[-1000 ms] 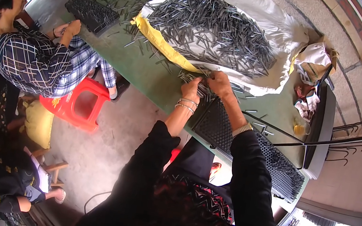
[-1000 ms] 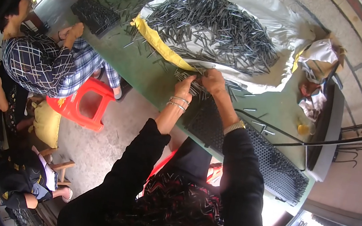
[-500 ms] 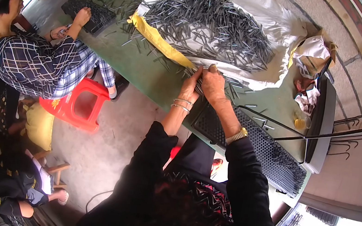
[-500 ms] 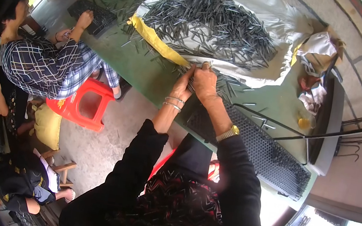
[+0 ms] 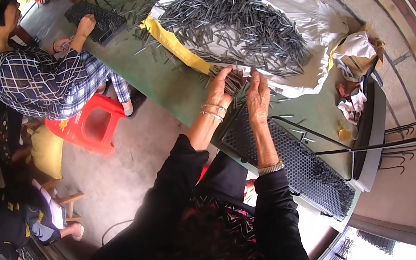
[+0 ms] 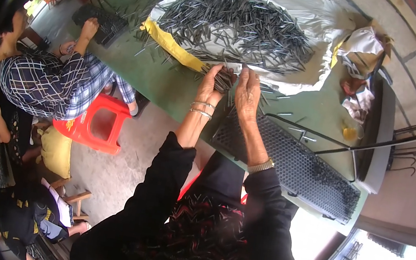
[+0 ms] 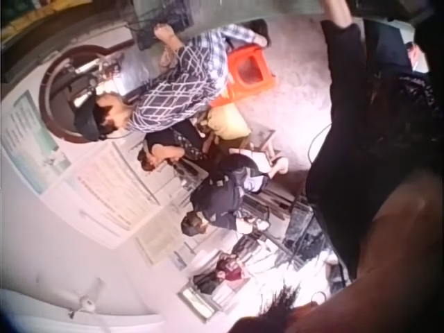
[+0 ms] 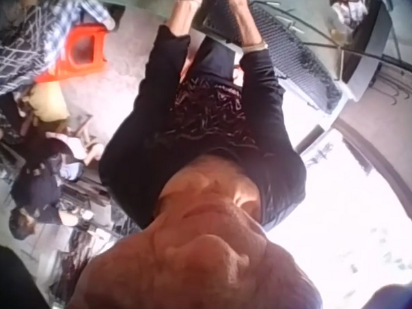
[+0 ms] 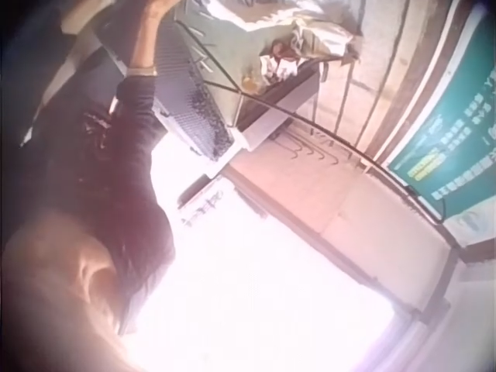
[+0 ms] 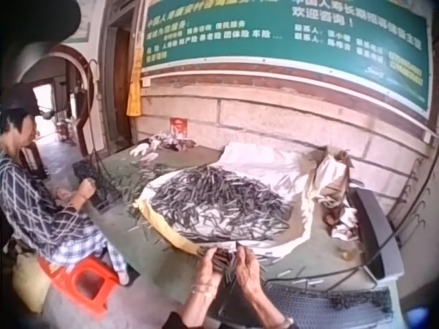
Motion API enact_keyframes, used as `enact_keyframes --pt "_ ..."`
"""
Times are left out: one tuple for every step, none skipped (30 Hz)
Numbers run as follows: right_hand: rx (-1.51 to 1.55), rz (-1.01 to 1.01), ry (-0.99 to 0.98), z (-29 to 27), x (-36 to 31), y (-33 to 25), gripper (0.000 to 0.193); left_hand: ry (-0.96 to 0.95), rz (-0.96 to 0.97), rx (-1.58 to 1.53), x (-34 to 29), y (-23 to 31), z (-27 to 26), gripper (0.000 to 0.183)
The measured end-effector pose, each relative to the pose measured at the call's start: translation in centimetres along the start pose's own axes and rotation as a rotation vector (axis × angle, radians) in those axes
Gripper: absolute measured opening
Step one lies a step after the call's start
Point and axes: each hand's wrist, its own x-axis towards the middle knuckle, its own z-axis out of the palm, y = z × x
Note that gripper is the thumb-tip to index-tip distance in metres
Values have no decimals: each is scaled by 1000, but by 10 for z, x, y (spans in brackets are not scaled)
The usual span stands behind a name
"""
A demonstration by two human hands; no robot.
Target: Sorting and inspecting small metal components at a workbench in a fabrication setting.
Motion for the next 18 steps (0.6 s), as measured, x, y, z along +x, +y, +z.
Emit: enact_keyframes --pt "101 164 -25 2 -3 -3 39 -55 12 49 -6 -6 5 11" --pt "482 278 -26 9 -5 -3 38 -59 6 53 -7 -10 7 11" --pt "419 237 -26 11 -4 -5 37 -40 7 54 -7 -13 8 11" --pt "356 195 -24 12 -3 -6 36 -21 7 55 -8 -15 8 12" --pt "360 192 -18 13 -3 -8 36 -58 19 70 -10 -17 7 14" --pt "358 169 9 14 -1 -8 36 -64 14 75 -12 -20 9 14" --pt "355 145 36 14 0 -8 36 -89 12 66 -13 -22 10 15" --pt "358 141 45 13 2 -9 36 -115 9 58 -14 -24 13 15" --pt "304 194 56 10 0 -12 36 -102 31 80 -19 -28 18 16" --pt "250 247 68 6 -1 -15 36 -104 22 84 -22 -31 25 16" --pt "240 231 55 5 0 -8 38 -53 49 167 -24 -33 34 16" --pt "242 231 57 4 -3 -14 38 2 85 248 -26 -33 35 16" --pt "340 233 73 2 -7 -20 40 16 79 266 -25 -31 38 15" --pt "439 232 88 2 -9 -27 43 12 81 270 -26 -29 40 15" --pt "582 347 158 0 -10 -30 49 1 28 265 -26 -31 42 15" --pt "581 353 171 -2 -9 -27 49 -10 -25 260 -27 -34 44 15" --pt "708 393 223 -5 -7 -25 50 -29 -18 225 -30 -41 46 15" --pt "839 421 269 -8 -6 -28 52 -36 -23 230 -35 -43 47 15"
